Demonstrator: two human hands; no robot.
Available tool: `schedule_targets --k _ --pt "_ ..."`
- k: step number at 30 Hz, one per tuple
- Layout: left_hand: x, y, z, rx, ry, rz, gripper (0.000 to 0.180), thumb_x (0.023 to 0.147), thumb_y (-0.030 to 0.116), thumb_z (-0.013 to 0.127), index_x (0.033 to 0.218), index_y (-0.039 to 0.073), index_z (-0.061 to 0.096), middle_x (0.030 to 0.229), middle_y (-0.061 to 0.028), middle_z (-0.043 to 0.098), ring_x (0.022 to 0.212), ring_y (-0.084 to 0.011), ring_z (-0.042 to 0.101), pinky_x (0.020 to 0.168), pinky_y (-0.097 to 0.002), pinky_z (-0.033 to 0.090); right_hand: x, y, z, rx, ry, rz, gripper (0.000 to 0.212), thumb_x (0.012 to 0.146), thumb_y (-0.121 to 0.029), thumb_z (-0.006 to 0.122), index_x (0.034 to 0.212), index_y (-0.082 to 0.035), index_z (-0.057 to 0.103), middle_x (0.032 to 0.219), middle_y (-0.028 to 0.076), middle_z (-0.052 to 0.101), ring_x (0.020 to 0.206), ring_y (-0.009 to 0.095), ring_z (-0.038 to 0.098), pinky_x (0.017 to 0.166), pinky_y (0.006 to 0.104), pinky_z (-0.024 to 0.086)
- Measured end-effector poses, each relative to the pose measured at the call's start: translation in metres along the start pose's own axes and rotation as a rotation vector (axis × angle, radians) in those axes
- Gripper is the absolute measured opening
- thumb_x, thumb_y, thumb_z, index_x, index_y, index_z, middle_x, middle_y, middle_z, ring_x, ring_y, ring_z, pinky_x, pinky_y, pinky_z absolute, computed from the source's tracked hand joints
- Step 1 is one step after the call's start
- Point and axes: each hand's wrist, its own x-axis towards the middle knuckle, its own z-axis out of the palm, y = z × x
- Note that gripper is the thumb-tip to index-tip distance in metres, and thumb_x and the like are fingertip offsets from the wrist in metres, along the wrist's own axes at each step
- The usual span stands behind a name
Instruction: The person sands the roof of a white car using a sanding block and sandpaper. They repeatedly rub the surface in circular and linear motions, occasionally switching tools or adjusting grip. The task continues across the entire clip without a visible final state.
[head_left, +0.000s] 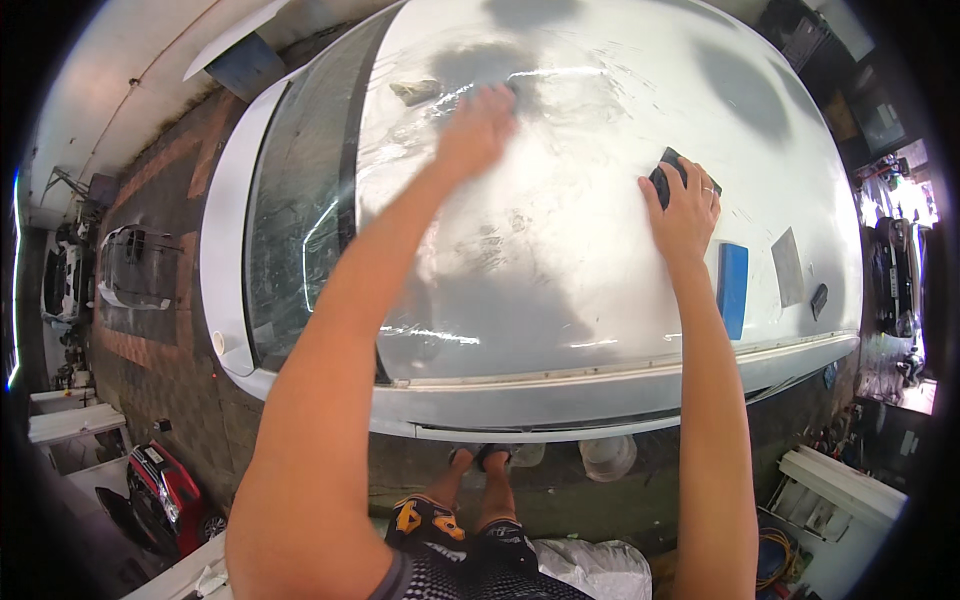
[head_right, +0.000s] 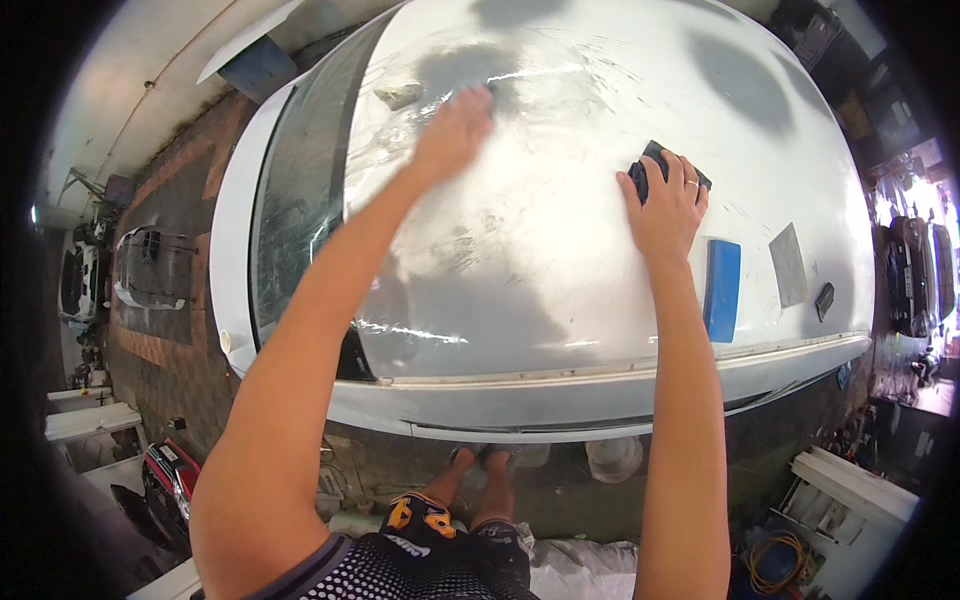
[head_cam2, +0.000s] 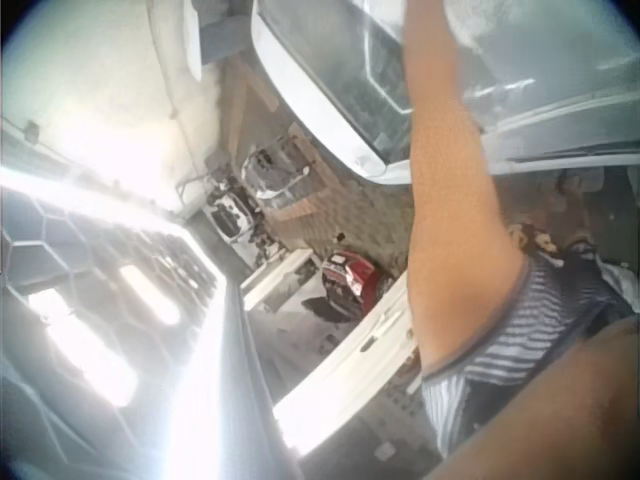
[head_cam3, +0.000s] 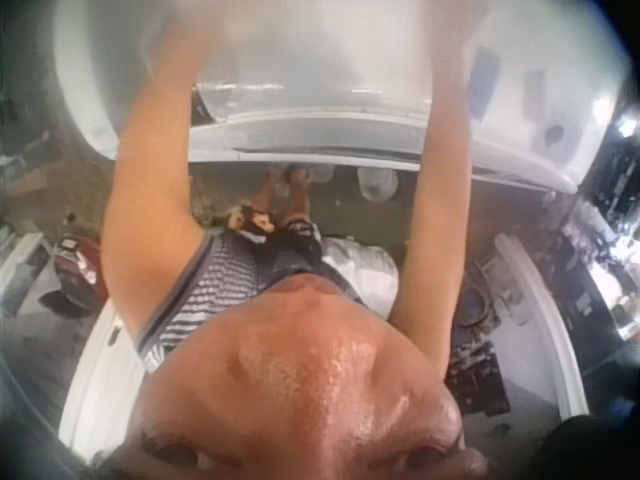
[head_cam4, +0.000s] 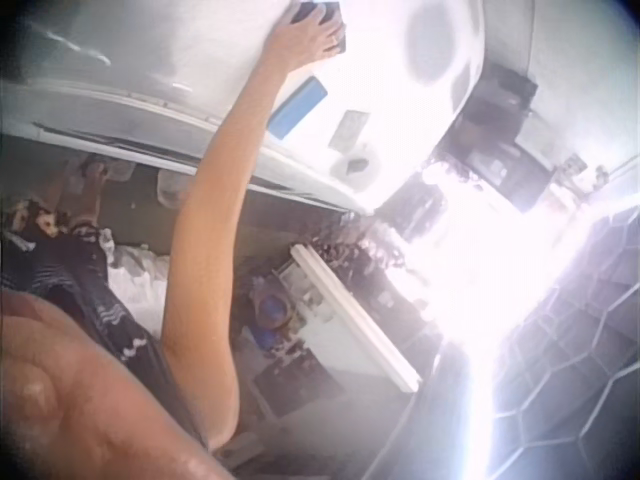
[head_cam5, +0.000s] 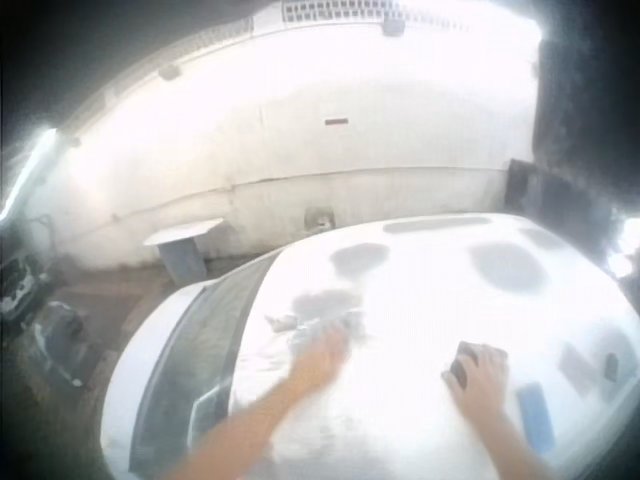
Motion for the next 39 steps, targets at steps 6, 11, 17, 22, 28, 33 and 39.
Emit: schedule_targets --k 6,11,17,22,28,33,39 --pt "0.056 0.044 0.031 0.256 -0.072 -0.211 0.063 0.113 0.040 0.029 0.164 0.003 0.027 0.171 -0.0203 0.025 0.159 -0.0344 0.023 0.129 -0.0546 0.018 -0.004 0.000 0.003 -0.004 -0.034 -0.015 0.045 0.097 -0.052 0.067 0.128 -0.018 0.070 0.144 0.006 0.058 0.141 0.030 0.047 0.116 0.0620 0.031" --pt "0.053 -0.001 0.030 -0.013 0.051 0.014 0.064 0.111 0.041 0.035 0.163 0.003 0.029 0.169 -0.0167 0.031 0.158 -0.0333 0.027 0.127 -0.0537 0.022 -0.001 0.003 -0.002 -0.007 -0.002 -0.011 0.044 0.096 -0.050 0.069 0.127 -0.019 0.071 0.141 0.006 0.060 0.140 0.028 0.048 0.116 0.0612 0.031" --pt "0.088 0.022 0.028 -0.005 -0.023 -0.153 0.060 0.110 0.039 0.043 0.164 0.014 0.033 0.170 -0.0047 0.034 0.158 -0.0258 0.027 0.127 -0.0538 0.022 -0.003 -0.001 0.000 -0.011 -0.008 -0.007 0.044 0.095 -0.050 0.070 0.125 -0.018 0.071 0.139 0.006 0.062 0.139 0.028 0.050 0.116 0.0608 0.031" --pt "0.106 -0.040 0.013 -0.007 0.088 -0.234 0.059 0.110 0.041 0.041 0.161 0.012 0.037 0.167 -0.0062 0.038 0.157 -0.0276 0.031 0.128 -0.0540 0.020 0.003 -0.013 -0.002 0.037 0.013 -0.015 0.044 0.095 -0.049 0.071 0.125 -0.018 0.072 0.139 0.006 0.062 0.139 0.029 0.050 0.116 0.0606 0.031" --pt "0.136 0.026 0.042 0.010 -0.037 -0.005 0.060 0.111 0.040 0.032 0.162 0.009 0.035 0.171 -0.0061 0.032 0.158 -0.0284 0.027 0.127 -0.0573 0.020 0.002 0.006 0.000 0.000 0.033 -0.008 0.043 0.094 -0.048 0.072 0.124 -0.018 0.072 0.138 0.006 0.061 0.138 0.029 0.050 0.115 0.0607 0.032" --pt "0.151 -0.043 0.023 0.113 -0.031 -0.416 0.058 0.110 0.035 0.033 0.162 0.011 0.034 0.171 -0.0052 0.032 0.157 -0.0271 0.030 0.125 -0.0590 0.022 0.002 -0.012 0.000 0.040 0.038 -0.023 0.043 0.093 -0.048 0.073 0.123 -0.018 0.072 0.137 0.005 0.061 0.137 0.029 0.051 0.114 0.0614 0.033" --pt "0.132 -0.044 0.023 0.237 -0.097 -0.072 0.058 0.110 0.040 0.033 0.160 0.011 0.040 0.171 -0.0046 0.031 0.157 -0.0267 0.027 0.126 -0.0549 0.023 0.003 -0.007 0.000 0.039 0.053 -0.018 0.040 0.092 -0.048 0.074 0.120 -0.018 0.072 0.136 0.005 0.062 0.136 0.029 0.052 0.113 0.0622 0.033"
